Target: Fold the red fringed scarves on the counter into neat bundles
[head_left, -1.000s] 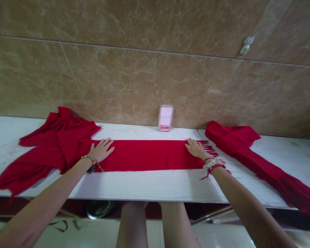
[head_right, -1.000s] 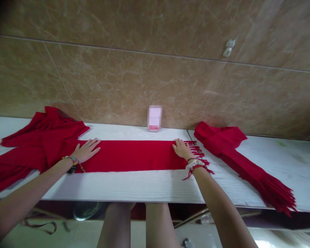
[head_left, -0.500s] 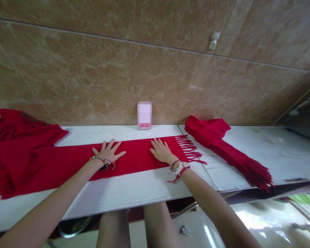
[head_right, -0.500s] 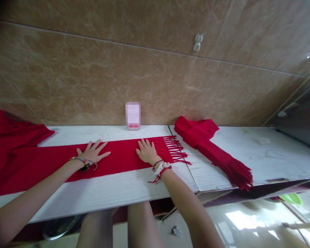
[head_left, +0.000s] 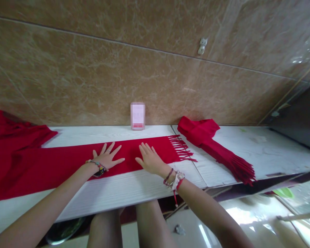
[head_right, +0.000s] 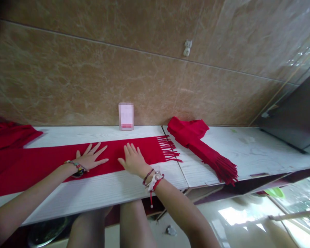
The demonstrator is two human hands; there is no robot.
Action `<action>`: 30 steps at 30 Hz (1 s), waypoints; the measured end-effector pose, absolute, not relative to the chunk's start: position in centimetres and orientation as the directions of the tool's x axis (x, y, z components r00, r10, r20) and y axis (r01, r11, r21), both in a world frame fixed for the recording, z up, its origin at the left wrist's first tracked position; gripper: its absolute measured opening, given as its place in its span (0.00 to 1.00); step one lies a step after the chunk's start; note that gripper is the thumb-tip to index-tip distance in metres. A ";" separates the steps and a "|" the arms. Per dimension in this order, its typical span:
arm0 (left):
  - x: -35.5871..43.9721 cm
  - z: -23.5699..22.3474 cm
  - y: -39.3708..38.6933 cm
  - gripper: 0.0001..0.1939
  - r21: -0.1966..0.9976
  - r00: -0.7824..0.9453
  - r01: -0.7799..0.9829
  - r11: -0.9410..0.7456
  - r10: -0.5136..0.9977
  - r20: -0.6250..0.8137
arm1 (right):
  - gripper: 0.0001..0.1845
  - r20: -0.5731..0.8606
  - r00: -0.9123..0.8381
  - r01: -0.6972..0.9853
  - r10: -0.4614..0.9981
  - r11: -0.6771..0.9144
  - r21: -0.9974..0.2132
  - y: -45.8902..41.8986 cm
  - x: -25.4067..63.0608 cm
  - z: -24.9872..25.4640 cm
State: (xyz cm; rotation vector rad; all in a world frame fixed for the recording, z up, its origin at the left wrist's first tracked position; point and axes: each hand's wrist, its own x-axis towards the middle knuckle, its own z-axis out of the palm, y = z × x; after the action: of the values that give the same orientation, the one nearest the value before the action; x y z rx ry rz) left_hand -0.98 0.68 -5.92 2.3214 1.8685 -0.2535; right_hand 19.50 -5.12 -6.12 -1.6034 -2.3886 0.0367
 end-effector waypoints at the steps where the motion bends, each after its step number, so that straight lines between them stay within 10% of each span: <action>1: -1.0 -6.0 0.5 0.37 0.010 0.203 0.978 -0.206 0.951 -0.233 | 0.31 0.182 -0.378 0.897 0.908 0.407 -0.170 -5.6 18.5 -6.3; 14: -1.0 -5.8 0.4 0.38 0.021 0.199 0.980 -0.199 0.951 -0.236 | 0.21 0.059 -0.108 0.990 0.992 0.102 0.097 -7.1 32.4 -7.1; 30: 7.0 -5.2 5.1 0.37 0.078 0.313 0.950 -0.303 0.913 -0.262 | 0.28 0.204 -0.336 0.920 0.919 0.367 -0.137 -0.6 24.8 -6.9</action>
State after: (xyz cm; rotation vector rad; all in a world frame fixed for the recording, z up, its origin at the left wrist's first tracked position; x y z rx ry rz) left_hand 6.96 5.15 -5.16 2.3604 1.7051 -0.2483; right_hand 24.75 -0.61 -6.90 -1.6409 -2.3836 -0.0044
